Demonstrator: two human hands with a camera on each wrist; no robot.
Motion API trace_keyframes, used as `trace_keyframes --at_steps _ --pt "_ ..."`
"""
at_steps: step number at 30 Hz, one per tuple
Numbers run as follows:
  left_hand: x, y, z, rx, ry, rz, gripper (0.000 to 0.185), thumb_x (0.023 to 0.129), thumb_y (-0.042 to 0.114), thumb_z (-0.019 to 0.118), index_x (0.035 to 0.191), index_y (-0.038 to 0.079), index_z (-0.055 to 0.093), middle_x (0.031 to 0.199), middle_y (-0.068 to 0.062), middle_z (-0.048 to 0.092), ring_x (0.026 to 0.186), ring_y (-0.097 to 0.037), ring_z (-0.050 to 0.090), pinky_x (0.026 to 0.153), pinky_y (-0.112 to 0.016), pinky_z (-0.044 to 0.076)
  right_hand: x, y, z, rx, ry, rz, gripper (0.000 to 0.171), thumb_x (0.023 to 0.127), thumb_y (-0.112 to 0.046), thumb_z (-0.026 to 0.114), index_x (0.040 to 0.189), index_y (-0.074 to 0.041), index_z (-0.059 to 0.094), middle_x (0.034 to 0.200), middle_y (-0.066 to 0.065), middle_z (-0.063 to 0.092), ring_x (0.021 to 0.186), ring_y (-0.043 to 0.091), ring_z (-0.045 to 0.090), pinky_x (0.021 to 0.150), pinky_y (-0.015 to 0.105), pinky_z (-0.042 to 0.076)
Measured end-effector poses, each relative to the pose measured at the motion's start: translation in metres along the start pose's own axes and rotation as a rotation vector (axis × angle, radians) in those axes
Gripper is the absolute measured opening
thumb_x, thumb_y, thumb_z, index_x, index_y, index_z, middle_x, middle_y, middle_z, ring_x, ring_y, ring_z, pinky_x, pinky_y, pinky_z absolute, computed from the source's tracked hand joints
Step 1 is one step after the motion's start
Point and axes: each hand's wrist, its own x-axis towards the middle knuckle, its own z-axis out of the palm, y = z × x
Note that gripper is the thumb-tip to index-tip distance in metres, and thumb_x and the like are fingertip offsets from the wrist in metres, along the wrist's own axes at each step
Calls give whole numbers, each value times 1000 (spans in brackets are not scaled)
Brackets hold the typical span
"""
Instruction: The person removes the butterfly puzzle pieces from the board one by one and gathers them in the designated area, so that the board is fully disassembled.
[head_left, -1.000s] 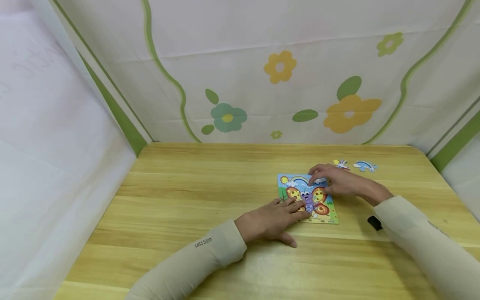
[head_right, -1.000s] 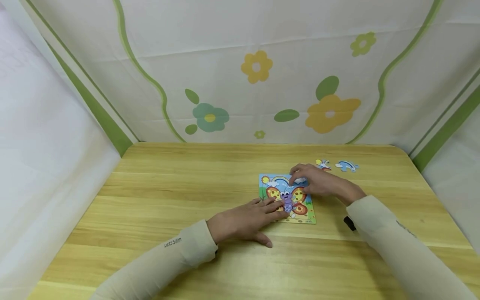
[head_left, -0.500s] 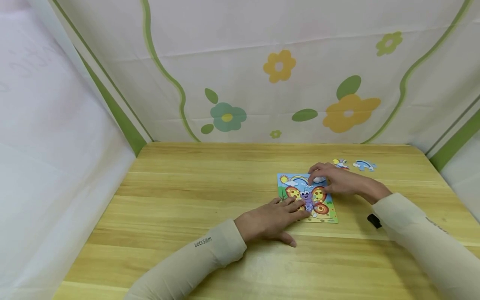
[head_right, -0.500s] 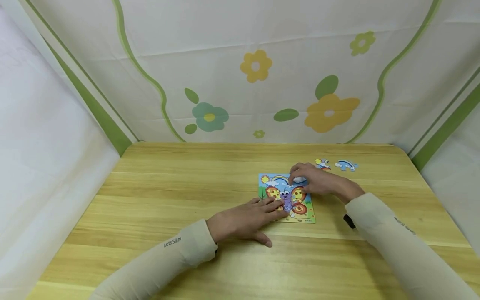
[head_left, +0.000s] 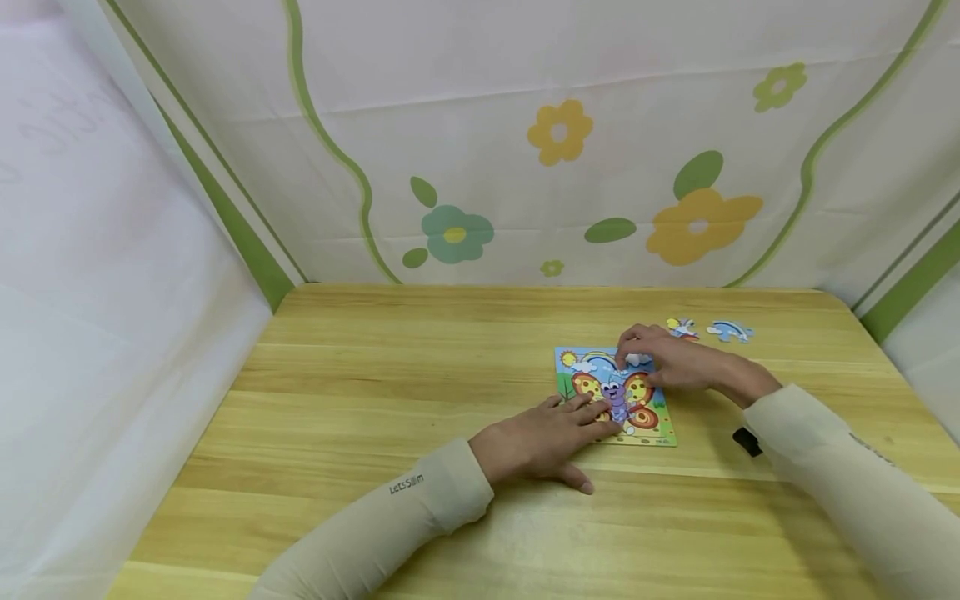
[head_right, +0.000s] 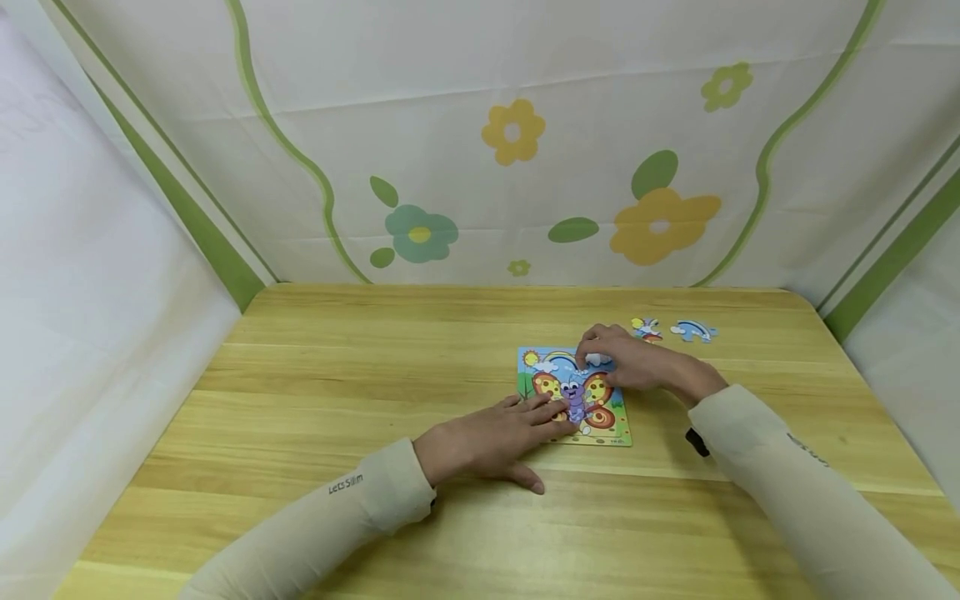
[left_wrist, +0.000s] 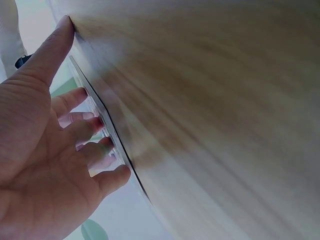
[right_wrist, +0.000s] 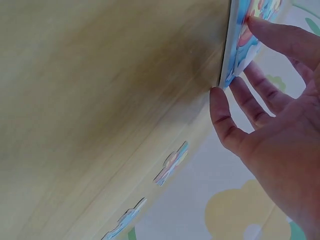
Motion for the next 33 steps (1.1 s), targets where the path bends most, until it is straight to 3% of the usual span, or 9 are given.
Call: trace_keyframes --at_steps 10,33 --pt "0 0 1 1 5 1 88 98 63 58 169 33 18 178 5 9 165 -20 10 133 -45 19 -2 0 2 -16 40 -16 39 87 10 73 106 -24 70 123 5 62 119 34 54 100 63 44" --pt "-1 0 0 -4 1 -2 87 98 64 58 169 34 18 178 5 8 165 -20 10 133 -46 19 -1 1 1 -50 31 20 33 90 3 74 111 -22 77 126 10 62 119 36 54 98 62 48"
